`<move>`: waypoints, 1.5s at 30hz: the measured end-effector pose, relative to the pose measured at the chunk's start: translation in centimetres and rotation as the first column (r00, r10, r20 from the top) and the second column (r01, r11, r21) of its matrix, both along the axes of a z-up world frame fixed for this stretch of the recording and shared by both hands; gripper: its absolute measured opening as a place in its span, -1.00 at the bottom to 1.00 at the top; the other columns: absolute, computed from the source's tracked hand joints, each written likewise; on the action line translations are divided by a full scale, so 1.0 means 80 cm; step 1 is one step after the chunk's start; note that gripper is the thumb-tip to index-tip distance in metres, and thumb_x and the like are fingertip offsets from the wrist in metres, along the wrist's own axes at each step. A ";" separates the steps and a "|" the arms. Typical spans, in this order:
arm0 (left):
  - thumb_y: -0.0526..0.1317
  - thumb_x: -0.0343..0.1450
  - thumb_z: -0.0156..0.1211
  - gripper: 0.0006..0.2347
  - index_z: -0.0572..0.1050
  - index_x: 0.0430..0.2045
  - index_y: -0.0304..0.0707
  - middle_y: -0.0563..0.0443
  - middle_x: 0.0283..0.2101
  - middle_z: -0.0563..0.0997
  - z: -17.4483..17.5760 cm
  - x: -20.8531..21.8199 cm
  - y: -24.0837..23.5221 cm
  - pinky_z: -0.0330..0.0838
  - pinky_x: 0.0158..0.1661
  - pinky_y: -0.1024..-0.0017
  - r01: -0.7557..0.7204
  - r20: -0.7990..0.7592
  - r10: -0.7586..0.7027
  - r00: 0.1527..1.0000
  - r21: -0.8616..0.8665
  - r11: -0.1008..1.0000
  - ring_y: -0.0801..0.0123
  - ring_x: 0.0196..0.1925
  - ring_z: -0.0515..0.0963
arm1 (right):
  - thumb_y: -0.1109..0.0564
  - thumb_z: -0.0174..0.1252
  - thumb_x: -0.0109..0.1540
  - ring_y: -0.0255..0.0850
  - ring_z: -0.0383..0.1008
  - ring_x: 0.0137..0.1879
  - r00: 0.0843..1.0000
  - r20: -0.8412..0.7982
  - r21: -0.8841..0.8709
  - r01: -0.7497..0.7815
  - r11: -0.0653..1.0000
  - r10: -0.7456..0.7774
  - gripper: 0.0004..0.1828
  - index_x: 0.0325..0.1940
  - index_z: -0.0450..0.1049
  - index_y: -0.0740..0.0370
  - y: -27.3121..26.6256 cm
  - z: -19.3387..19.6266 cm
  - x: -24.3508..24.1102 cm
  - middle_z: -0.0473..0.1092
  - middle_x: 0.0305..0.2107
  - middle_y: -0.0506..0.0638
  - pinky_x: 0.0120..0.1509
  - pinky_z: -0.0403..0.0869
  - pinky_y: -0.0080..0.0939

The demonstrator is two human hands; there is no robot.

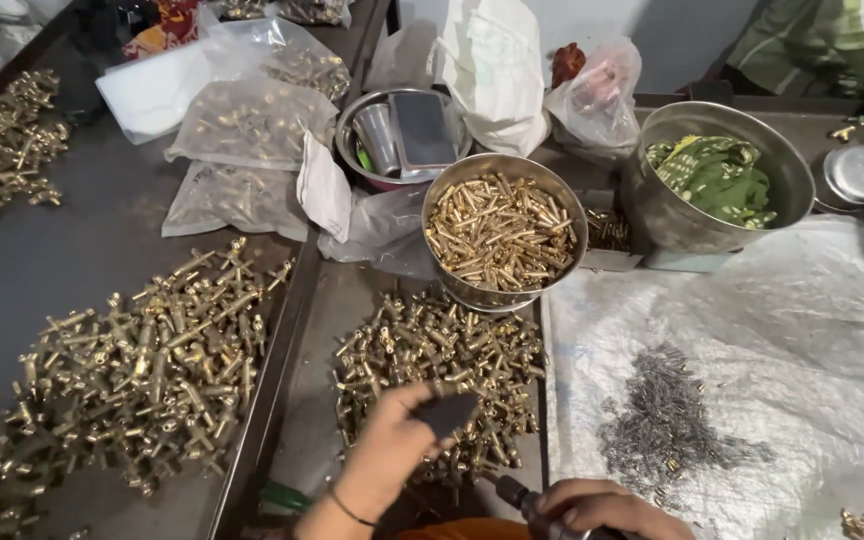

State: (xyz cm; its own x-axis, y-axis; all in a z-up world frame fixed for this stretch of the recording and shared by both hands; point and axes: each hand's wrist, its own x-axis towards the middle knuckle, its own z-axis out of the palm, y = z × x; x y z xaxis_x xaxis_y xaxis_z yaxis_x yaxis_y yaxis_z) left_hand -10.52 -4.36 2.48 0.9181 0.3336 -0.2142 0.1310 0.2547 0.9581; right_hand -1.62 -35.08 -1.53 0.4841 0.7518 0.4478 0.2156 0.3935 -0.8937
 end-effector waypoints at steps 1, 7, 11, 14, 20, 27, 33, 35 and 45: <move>-0.47 0.33 0.15 -0.74 0.65 -0.14 -0.37 0.02 -0.42 0.62 -0.002 0.000 -0.012 0.29 -0.55 0.61 0.036 -0.047 -0.037 0.998 -0.027 0.999 0.58 -0.55 0.43 | 0.19 0.12 0.40 0.33 0.60 0.14 0.999 0.012 0.025 -0.031 0.999 0.031 -0.77 0.01 0.54 0.45 -0.001 0.004 0.005 0.52 -0.04 0.49 0.23 0.65 0.28; -0.43 0.35 0.04 -0.80 0.60 -0.28 -0.25 0.04 -0.52 0.58 0.005 0.000 -0.038 0.27 -0.57 0.55 0.002 -0.114 -0.037 0.993 -0.291 0.957 0.50 -0.60 0.45 | 0.23 0.08 0.42 0.46 0.50 0.26 0.959 -0.059 0.264 -0.255 0.930 0.279 -0.72 0.19 0.41 0.43 0.003 0.000 0.038 0.43 0.08 0.57 0.32 0.54 0.46; -0.25 0.43 0.02 -0.85 0.50 -0.48 -0.30 0.05 -0.64 0.42 0.004 -0.005 -0.056 0.10 -0.66 0.47 -0.049 -0.178 -0.050 0.983 -0.515 0.855 0.42 -0.68 0.37 | 0.21 0.04 0.43 0.52 0.42 0.28 0.906 -0.217 0.366 -0.269 0.891 0.363 -0.69 0.23 0.40 0.44 0.000 -0.014 0.033 0.36 0.10 0.60 0.28 0.52 0.58; -0.07 0.50 -0.02 -0.67 0.51 -0.54 -0.34 0.09 -0.69 0.33 0.044 -0.011 -0.059 0.06 -0.65 0.49 0.013 -0.193 -0.152 0.969 -0.578 0.816 0.45 -0.70 0.31 | 0.09 -0.03 0.47 0.52 0.41 0.26 0.873 -0.274 0.425 -0.266 0.865 0.403 -0.60 0.26 0.40 0.47 0.019 0.015 0.021 0.35 0.12 0.60 0.28 0.49 0.54; 0.08 0.52 -0.03 -0.56 0.52 -0.58 -0.33 0.21 -0.76 0.18 0.069 -0.010 -0.059 -0.08 -0.71 0.56 0.045 -0.194 -0.196 0.961 -0.590 0.806 0.56 -0.77 0.10 | 0.00 -0.07 0.50 0.55 0.37 0.30 0.867 -0.307 0.429 -0.242 0.870 0.393 -0.52 0.26 0.40 0.51 -0.012 -0.024 0.025 0.36 0.12 0.63 0.41 0.37 0.61; -0.01 0.50 -0.06 -0.60 0.51 -0.54 -0.41 0.17 -0.71 0.27 0.059 -0.007 -0.055 -0.08 -0.72 0.56 0.048 -0.171 -0.195 0.966 -0.622 0.782 0.59 -0.76 0.08 | 0.05 -0.12 0.50 0.52 0.40 0.28 0.900 -0.328 0.344 -0.170 0.923 0.288 -0.56 0.17 0.42 0.54 -0.006 0.036 -0.004 0.37 0.07 0.65 0.38 0.35 0.62; -0.18 0.48 -0.04 -0.72 0.56 -0.48 -0.41 0.17 -0.76 0.22 0.069 -0.006 -0.053 -0.09 -0.75 0.56 0.117 -0.156 -0.246 0.957 -0.567 0.815 0.59 -0.81 0.07 | 0.25 0.07 0.42 0.39 0.57 0.20 0.995 -0.084 0.167 -0.047 0.985 0.061 -0.82 -0.03 0.48 0.47 -0.011 0.031 -0.009 0.52 -0.03 0.54 0.34 0.51 0.43; -0.19 0.48 -0.04 -0.74 0.56 -0.46 -0.40 0.18 -0.76 0.22 0.069 -0.006 -0.053 -0.08 -0.75 0.56 0.114 -0.160 -0.235 0.959 -0.541 0.833 0.59 -0.81 0.08 | 0.28 0.17 0.37 0.30 0.65 0.08 1.000 0.017 0.096 0.016 0.995 -0.017 -0.91 -0.15 0.50 0.42 -0.005 0.047 -0.013 0.54 -0.10 0.45 0.21 0.63 0.29; -0.23 0.48 -0.04 -0.76 0.54 -0.48 -0.39 0.18 -0.74 0.24 0.064 -0.001 -0.054 -0.08 -0.74 0.51 0.081 -0.172 -0.200 0.965 -0.528 0.845 0.56 -0.81 0.07 | 0.27 0.25 0.31 0.19 0.71 0.01 0.986 -0.070 0.033 0.156 0.987 -0.153 -0.87 -0.32 0.49 0.34 0.012 0.071 -0.021 0.57 -0.19 0.37 0.09 0.65 0.18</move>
